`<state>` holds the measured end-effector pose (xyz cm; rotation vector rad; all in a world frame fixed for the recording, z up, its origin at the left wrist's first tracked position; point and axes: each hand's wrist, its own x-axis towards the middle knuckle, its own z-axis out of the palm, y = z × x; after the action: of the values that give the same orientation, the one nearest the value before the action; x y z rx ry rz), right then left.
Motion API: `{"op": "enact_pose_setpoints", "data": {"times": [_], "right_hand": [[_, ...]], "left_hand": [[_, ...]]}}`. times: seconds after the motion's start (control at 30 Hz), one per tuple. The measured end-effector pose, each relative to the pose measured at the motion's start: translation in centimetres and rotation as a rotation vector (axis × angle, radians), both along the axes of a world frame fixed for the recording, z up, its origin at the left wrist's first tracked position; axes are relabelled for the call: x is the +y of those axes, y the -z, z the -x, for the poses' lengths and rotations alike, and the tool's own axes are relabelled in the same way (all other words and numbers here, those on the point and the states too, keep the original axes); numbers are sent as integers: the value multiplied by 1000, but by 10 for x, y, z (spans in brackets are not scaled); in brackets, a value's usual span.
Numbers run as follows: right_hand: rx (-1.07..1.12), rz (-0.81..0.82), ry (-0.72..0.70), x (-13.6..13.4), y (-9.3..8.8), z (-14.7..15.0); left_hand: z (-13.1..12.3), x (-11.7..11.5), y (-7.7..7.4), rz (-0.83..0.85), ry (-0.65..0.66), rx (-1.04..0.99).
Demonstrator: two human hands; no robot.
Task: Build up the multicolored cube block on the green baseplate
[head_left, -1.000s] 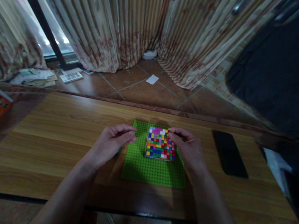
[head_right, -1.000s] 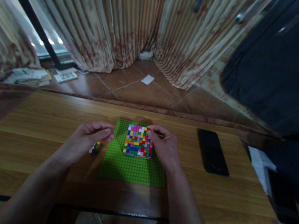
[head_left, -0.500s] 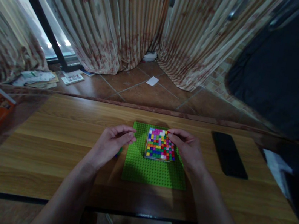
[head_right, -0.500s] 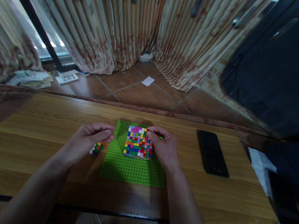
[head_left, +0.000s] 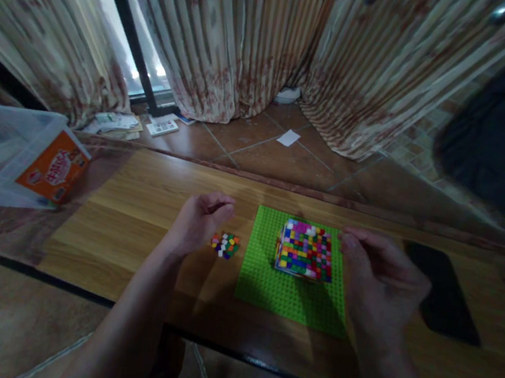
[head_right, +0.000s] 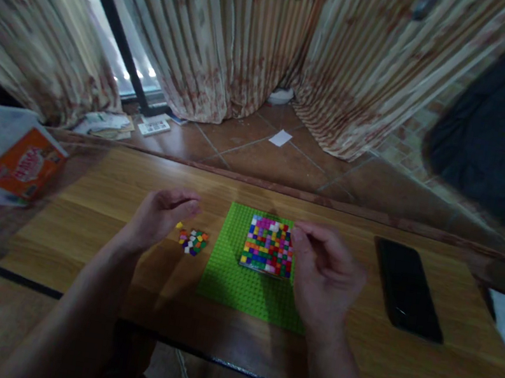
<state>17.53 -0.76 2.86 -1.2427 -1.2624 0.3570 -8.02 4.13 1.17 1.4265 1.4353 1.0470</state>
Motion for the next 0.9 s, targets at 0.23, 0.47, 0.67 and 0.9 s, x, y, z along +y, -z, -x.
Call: {"op": "enact_pose_setpoints", "data": {"times": [0.23, 0.47, 0.67, 0.9], "right_hand": [[-440, 92, -566, -44, 17, 76], [-650, 226, -399, -31, 54, 94], [-735, 272, -318, -24, 57, 99], [-762, 300, -317, -20, 59, 99]], "left_hand": [[37, -2, 1, 71, -79, 690], [39, -9, 7, -46, 316, 691], [29, -16, 5, -88, 497, 655], [17, -19, 1, -88, 556, 615]]}}
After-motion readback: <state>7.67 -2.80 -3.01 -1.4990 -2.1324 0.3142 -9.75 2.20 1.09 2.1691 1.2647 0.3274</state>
